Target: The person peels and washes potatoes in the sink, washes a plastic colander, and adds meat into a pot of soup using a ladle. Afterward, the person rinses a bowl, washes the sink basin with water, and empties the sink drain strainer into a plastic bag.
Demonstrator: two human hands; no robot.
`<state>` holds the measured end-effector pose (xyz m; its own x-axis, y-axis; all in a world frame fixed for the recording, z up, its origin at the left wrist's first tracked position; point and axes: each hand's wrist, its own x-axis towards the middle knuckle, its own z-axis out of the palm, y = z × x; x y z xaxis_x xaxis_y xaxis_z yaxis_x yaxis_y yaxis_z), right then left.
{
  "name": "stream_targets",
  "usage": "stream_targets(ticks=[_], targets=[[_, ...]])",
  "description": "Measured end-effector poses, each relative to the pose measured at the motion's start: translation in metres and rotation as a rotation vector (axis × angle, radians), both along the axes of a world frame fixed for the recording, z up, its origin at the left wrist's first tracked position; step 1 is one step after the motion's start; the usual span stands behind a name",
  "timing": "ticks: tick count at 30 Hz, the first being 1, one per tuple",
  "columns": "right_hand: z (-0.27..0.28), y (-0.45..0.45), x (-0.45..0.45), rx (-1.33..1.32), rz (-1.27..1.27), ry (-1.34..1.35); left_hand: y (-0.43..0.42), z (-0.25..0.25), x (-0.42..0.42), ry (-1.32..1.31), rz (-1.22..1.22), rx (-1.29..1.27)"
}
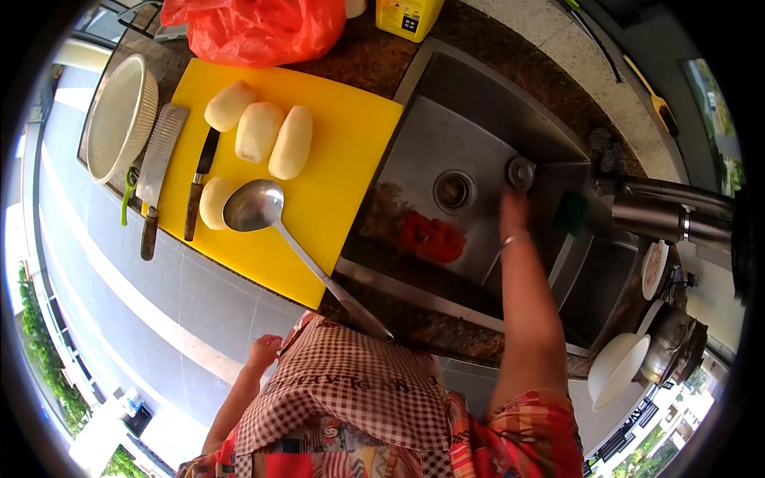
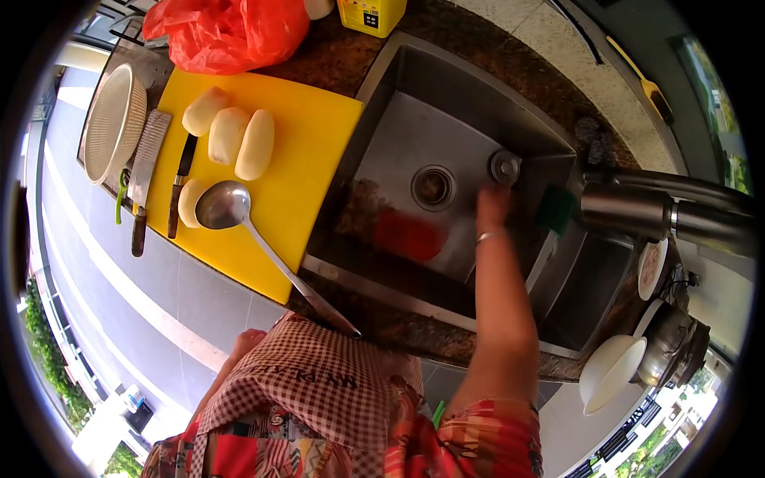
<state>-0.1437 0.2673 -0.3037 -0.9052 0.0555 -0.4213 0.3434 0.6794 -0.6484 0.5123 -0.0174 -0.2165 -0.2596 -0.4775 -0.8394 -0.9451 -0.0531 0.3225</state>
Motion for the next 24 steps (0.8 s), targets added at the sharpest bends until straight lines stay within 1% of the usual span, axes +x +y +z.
stream_targets(ticks=[1,2,4,6,9,12,15,17,18,19,20,21,23,24], targets=[[0.009,-0.001,0.016,0.114,0.180,0.012,0.000,0.002,-0.003,0.000,0.031,0.005],[0.048,-0.021,0.057,0.149,0.278,-0.030,0.000,0.005,-0.006,0.000,0.064,0.008],[0.049,-0.020,0.103,0.182,0.583,-0.149,-0.003,0.006,-0.011,-0.021,0.065,0.028],[0.100,-0.050,0.124,-0.162,0.823,-0.312,-0.004,0.006,-0.017,-0.032,0.069,0.043],[0.097,-0.082,0.143,0.096,0.834,-0.324,-0.002,0.009,-0.025,-0.025,0.072,0.060],[0.113,-0.119,0.151,0.002,0.928,-0.094,-0.004,0.010,-0.028,-0.001,0.051,0.067],[0.135,-0.149,0.149,0.202,1.064,-0.102,-0.006,0.008,-0.024,0.003,0.045,0.063],[0.108,-0.143,0.144,0.145,0.913,-0.151,-0.010,0.007,-0.020,-0.013,0.059,0.063],[0.090,-0.138,0.137,0.118,0.839,-0.173,-0.011,0.004,-0.016,-0.018,0.105,0.077],[0.071,-0.130,0.126,0.017,0.790,-0.174,-0.012,0.001,-0.011,-0.024,0.152,0.093],[0.063,-0.129,0.114,-0.049,0.756,-0.156,-0.010,-0.002,-0.005,-0.031,0.199,0.111],[0.056,-0.128,0.102,-0.115,0.724,-0.137,-0.008,-0.005,-0.002,-0.030,0.193,0.106],[0.057,-0.138,0.084,-0.188,0.688,-0.056,-0.006,-0.006,0.003,-0.029,0.174,0.092],[0.057,-0.148,0.079,-0.072,0.758,0.065,-0.006,-0.006,0.003,-0.061,0.151,0.092]])
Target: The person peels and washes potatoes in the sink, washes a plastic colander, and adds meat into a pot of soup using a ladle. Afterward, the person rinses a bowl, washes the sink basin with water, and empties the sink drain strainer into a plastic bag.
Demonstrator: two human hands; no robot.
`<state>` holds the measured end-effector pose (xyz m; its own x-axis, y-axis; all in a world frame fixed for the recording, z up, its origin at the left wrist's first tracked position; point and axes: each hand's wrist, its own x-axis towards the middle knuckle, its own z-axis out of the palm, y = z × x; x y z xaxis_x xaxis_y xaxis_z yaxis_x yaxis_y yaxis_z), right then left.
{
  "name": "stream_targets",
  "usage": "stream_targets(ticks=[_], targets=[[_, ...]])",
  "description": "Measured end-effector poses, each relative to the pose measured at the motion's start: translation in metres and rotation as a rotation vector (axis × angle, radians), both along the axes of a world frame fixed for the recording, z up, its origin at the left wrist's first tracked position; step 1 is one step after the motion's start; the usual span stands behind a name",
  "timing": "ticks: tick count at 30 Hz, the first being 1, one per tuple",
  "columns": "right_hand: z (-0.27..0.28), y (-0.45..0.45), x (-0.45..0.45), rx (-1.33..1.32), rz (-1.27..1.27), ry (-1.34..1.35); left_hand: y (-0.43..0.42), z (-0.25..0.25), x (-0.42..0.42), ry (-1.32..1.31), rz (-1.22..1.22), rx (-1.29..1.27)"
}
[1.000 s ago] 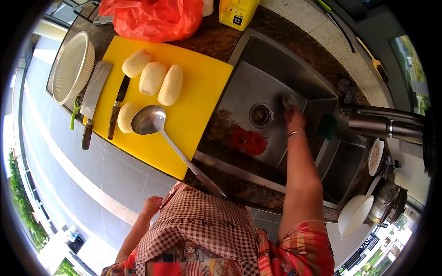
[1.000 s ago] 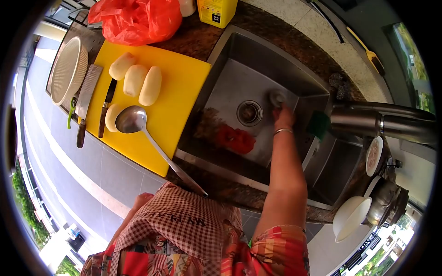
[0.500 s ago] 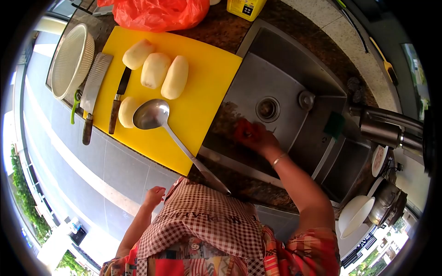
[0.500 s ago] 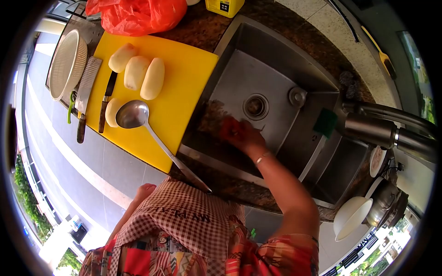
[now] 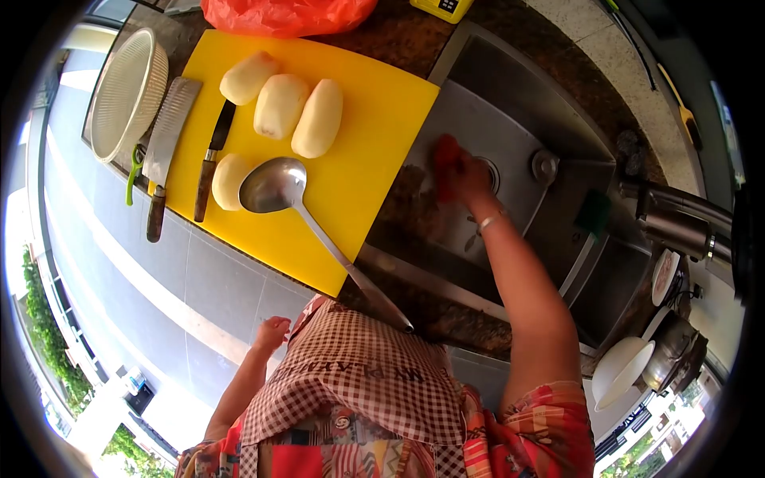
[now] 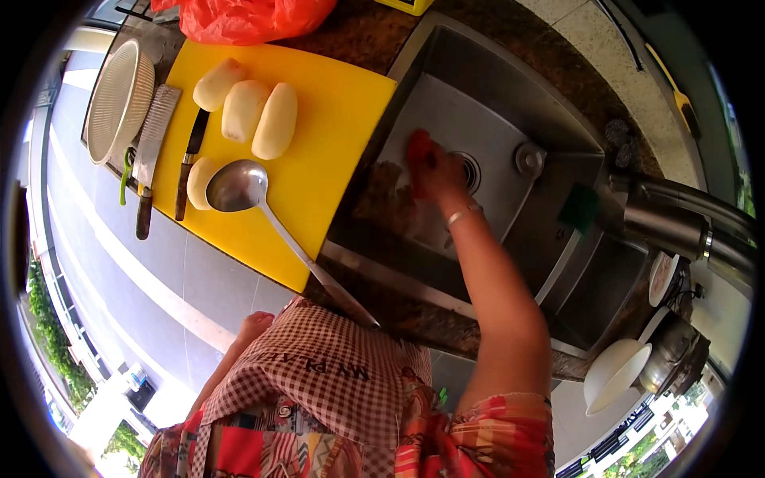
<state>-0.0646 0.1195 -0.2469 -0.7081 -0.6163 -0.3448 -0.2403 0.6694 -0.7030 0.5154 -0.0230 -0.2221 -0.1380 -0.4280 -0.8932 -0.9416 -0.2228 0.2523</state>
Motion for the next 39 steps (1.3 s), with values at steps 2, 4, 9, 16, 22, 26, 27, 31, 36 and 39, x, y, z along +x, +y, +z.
stream_targets(ticks=[2,4,9,16,22,26,27,31,36,39], targets=[[0.005,-0.022,0.001,0.125,0.117,0.310,0.002,0.007,-0.006,-0.061,-0.053,0.003],[0.021,-0.039,0.008,0.156,0.194,0.125,0.004,0.008,-0.005,-0.008,-0.060,-0.015],[0.004,-0.039,0.045,0.144,0.172,-0.063,0.000,0.001,0.000,0.023,-0.083,-0.039],[0.035,-0.005,0.061,-0.130,0.387,-0.257,0.001,0.004,-0.007,0.036,-0.015,-0.003],[0.020,0.106,0.028,0.006,-0.024,-0.159,-0.001,-0.014,0.018,0.034,0.136,0.029],[-0.016,0.170,0.047,0.340,-0.133,-0.289,0.001,-0.019,0.028,-0.015,0.108,0.027],[-0.069,0.190,0.048,0.342,-0.098,-0.354,0.004,-0.018,0.029,-0.004,0.102,0.024],[-0.028,0.085,0.057,0.795,0.754,0.031,0.007,-0.005,0.027,0.006,0.024,0.009],[0.010,0.002,0.092,0.323,0.051,-0.180,0.002,0.007,0.013,-0.001,-0.014,0.010],[0.011,-0.029,0.093,0.210,0.377,-0.131,0.000,-0.001,0.017,0.028,0.064,0.012]])
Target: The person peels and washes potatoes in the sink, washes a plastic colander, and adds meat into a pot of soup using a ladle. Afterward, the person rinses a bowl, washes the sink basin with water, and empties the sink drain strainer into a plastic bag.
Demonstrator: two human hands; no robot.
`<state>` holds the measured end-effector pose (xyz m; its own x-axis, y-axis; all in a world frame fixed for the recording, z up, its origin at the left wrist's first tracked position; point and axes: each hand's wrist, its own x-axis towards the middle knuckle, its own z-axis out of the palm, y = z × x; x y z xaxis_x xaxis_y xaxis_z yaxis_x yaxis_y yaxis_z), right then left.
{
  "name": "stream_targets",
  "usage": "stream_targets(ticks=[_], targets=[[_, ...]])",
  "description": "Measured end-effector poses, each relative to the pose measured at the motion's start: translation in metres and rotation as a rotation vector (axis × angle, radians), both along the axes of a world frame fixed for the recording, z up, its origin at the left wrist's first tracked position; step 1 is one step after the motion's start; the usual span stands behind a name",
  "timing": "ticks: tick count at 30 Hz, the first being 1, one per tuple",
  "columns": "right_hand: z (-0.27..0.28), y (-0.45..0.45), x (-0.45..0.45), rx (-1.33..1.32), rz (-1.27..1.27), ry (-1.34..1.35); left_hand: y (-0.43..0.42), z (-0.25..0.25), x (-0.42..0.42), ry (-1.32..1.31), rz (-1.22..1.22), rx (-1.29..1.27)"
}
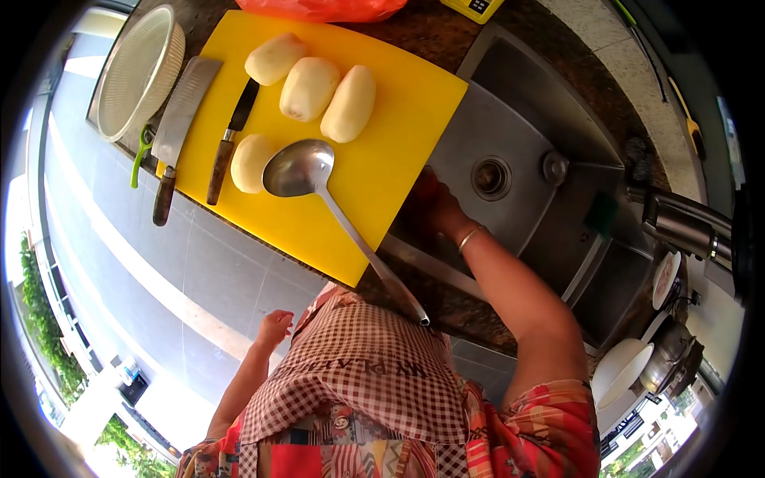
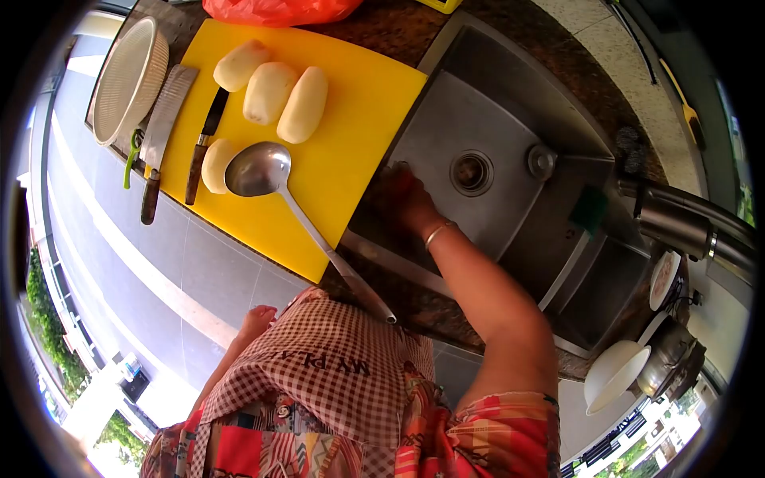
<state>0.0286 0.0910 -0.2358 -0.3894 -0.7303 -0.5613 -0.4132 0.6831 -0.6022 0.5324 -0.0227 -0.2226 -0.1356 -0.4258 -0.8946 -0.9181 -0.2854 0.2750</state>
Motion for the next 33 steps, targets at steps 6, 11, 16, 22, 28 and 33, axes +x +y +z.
stream_targets(ticks=[6,11,16,22,28,33], targets=[[0.000,-0.027,-0.001,0.045,0.056,-0.102,0.001,-0.001,-0.010,-0.024,-0.055,-0.021],[-0.013,-0.002,-0.005,-0.334,-0.587,-0.913,0.004,0.006,-0.014,-0.017,-0.111,-0.047],[-0.027,-0.025,-0.003,-0.167,-0.037,-0.283,-0.002,0.012,-0.019,-0.033,-0.129,-0.035],[-0.081,-0.039,0.021,-0.378,-0.127,0.171,0.002,0.007,-0.019,-0.029,-0.086,0.010],[-0.035,-0.023,0.022,-0.216,-0.188,0.009,0.014,-0.022,0.004,-0.023,-0.099,0.013],[-0.058,-0.011,0.021,-0.297,-0.034,0.058,0.009,-0.003,-0.019,-0.039,-0.148,-0.014]])
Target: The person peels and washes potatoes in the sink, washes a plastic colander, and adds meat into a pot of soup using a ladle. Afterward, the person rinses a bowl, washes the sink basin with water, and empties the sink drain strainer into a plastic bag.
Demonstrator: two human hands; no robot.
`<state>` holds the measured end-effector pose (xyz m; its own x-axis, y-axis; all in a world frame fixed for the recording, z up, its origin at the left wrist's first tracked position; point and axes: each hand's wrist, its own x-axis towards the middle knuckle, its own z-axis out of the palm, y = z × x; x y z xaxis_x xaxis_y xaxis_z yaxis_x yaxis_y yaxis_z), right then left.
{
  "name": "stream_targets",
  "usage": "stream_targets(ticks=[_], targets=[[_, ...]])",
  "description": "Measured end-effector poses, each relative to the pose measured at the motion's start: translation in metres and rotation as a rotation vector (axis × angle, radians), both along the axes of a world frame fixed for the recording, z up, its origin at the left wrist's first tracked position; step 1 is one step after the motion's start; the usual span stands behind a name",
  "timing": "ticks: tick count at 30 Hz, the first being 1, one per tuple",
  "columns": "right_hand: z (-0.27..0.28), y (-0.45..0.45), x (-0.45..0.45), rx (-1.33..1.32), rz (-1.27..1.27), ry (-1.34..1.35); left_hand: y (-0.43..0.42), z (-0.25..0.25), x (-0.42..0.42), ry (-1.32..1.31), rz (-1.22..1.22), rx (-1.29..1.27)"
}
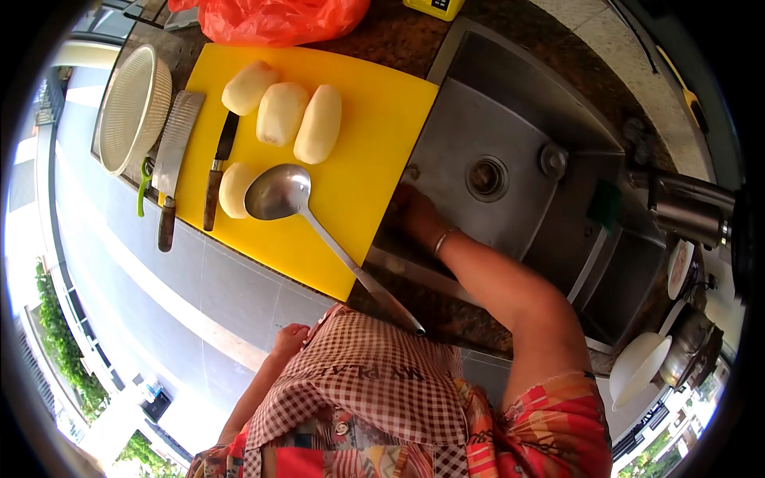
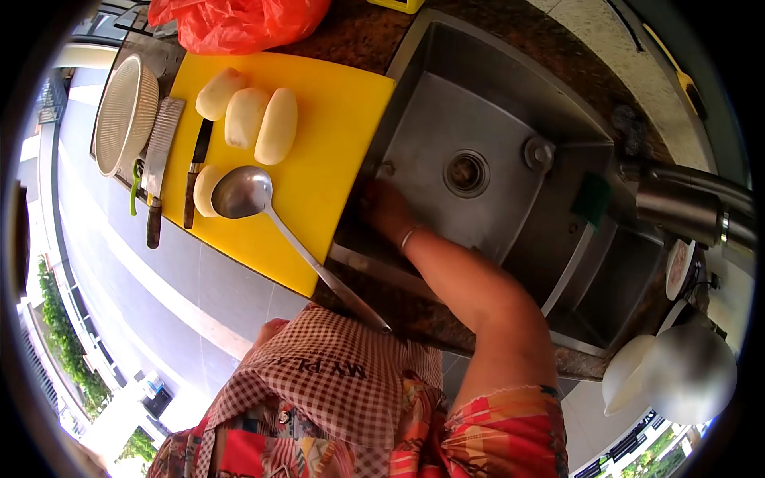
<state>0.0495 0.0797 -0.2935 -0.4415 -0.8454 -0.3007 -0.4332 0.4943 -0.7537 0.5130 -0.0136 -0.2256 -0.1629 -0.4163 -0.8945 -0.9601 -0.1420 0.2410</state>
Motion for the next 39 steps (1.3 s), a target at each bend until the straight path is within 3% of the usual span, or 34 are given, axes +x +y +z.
stream_targets(ticks=[3,9,12,15,18,21,27,29,33,35,39], targets=[[0.010,0.003,0.005,-0.129,-0.217,-0.260,0.000,0.001,-0.003,-0.008,0.049,0.007],[-0.036,0.008,0.005,-0.344,-0.181,-0.430,0.006,-0.019,0.011,0.013,-0.005,-0.004],[0.012,0.012,-0.003,-0.231,-0.249,-0.617,0.007,-0.016,0.011,0.046,-0.006,-0.004],[0.034,0.018,-0.028,-0.011,-0.138,-0.936,0.005,0.002,-0.015,0.007,0.015,-0.028],[0.067,0.020,-0.042,0.012,-0.143,-1.144,0.000,0.006,-0.016,-0.013,0.029,-0.064],[0.065,0.028,-0.041,-0.154,-0.210,-1.285,-0.003,0.010,-0.017,0.006,0.005,-0.084],[0.086,0.053,-0.061,-0.316,-0.201,-1.443,-0.003,0.006,0.001,-0.006,0.003,-0.112],[0.122,0.059,-0.069,-0.429,-0.241,-1.433,-0.006,0.020,0.002,0.009,-0.012,-0.174],[0.146,0.073,-0.082,-0.558,-0.323,-1.465,-0.016,0.085,-0.016,0.062,0.065,-0.203],[0.161,0.083,-0.087,-0.611,-0.211,-1.389,-0.031,0.100,-0.009,0.195,0.144,-0.247],[0.142,0.118,-0.079,-0.575,-0.480,-1.282,-0.077,0.157,-0.061,0.395,-0.009,-0.588]])
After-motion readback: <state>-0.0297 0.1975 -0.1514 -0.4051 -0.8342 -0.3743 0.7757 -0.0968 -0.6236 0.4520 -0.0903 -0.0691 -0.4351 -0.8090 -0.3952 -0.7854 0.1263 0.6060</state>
